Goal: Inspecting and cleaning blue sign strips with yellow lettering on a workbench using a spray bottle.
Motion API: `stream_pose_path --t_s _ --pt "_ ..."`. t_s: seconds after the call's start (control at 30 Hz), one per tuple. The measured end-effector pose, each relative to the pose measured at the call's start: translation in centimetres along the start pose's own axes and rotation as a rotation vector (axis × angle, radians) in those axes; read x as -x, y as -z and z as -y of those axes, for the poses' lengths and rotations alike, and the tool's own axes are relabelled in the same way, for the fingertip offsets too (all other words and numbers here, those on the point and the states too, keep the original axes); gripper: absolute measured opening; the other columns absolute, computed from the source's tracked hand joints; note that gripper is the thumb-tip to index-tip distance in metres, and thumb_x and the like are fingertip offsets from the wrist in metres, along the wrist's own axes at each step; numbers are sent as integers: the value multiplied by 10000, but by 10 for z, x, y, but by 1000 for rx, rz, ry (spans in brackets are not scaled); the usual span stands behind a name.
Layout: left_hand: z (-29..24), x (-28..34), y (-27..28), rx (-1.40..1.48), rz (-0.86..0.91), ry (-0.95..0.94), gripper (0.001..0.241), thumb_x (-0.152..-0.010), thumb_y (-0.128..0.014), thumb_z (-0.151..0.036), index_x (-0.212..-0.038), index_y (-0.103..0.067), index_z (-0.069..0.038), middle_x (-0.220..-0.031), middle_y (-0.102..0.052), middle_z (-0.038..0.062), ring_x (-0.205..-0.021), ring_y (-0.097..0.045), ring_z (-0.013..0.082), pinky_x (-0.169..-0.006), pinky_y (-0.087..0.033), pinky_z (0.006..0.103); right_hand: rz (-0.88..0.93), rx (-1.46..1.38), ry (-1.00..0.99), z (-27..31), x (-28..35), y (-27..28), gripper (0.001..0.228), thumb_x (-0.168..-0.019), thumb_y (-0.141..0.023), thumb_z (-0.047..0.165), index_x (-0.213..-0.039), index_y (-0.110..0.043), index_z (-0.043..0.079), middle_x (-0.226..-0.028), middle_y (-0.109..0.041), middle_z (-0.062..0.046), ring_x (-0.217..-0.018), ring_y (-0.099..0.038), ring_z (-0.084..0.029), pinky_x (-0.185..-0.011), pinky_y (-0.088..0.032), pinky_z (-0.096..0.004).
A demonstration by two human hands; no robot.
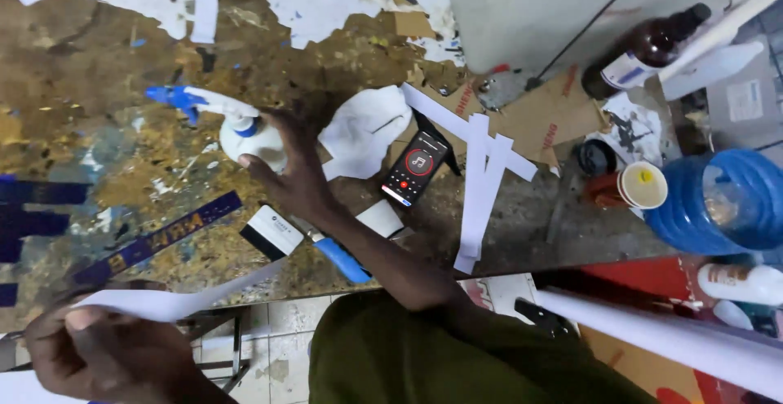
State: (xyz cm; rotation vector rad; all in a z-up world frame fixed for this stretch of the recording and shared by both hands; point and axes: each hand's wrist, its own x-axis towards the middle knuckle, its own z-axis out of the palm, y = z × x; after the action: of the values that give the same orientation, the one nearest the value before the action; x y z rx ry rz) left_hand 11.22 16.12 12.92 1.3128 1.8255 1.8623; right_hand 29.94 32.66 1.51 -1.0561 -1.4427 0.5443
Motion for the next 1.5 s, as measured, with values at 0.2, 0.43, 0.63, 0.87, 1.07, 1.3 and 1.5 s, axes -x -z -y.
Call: stream_pose_path --t_s 0.2,0.43,0.63,0.87,1.07,1.3,1.5 --pt "66 -16 -20 211 42 -68 354 -1343 -709 -317 -1126 -549 -88 -970 -479 70 -872 -429 183 -844 -352 398 69 31 3 19 6 19 587 -1205 -608 447 -1704 -473 169 -1677 -580 -129 -1618 -567 -336 -1363 -511 -517" --pt "55 -4 -62 306 124 91 205 -1242 -733 -273 -1144 -664 -108 -977 -601 35 -920 -575 179 -857 -452 370 83 -23 7 23 55 57 584 -1186 -742 242 -1711 -488 203 -1664 -528 -105 -1567 -542 -332 -1310 -576 -494" --pt "13 8 -94 543 278 142 217 -1166 -727 -326 -1109 -654 -129 -922 -642 59 -832 -670 204 -711 -609 374 82 -48 -134 25 70 105 426 -1118 -720 122 -1534 -641 177 -1422 -652 -98 -1299 -707 -278 -1129 -607 -428" --pt "5 24 -137 695 389 225 209 -1113 -748 -290 -1067 -645 -114 -865 -640 43 -738 -656 195 -647 -591 353 -42 -2 -165 3 95 151 172 -1134 -677 18 -1283 -759 43 -1161 -755 -135 -996 -760 -249 -845 -640 -361" --pt "9 39 -155 741 451 315 219 -1071 -734 -270 -1044 -637 -75 -859 -647 87 -815 -679 196 -738 -583 319 -87 53 -270 17 107 180 155 -1143 -690 115 -1240 -797 58 -1095 -798 -142 -1023 -772 -295 -891 -603 -422" --pt "-27 21 -133 742 373 238 334 -1091 -781 -376 -1069 -610 -90 -830 -606 146 -674 -625 242 -521 -578 394 -54 -91 -383 13 113 165 233 -1170 -652 201 -1240 -799 33 -1090 -827 -70 -1041 -777 -165 -932 -622 -323" --pt "-16 7 -92 670 295 226 260 -1136 -746 -334 -1046 -629 -120 -933 -619 121 -577 -544 198 -529 -573 339 23 -122 -293 25 95 127 191 -1148 -687 184 -1223 -798 48 -1162 -817 -89 -1084 -775 -209 -894 -643 -339"
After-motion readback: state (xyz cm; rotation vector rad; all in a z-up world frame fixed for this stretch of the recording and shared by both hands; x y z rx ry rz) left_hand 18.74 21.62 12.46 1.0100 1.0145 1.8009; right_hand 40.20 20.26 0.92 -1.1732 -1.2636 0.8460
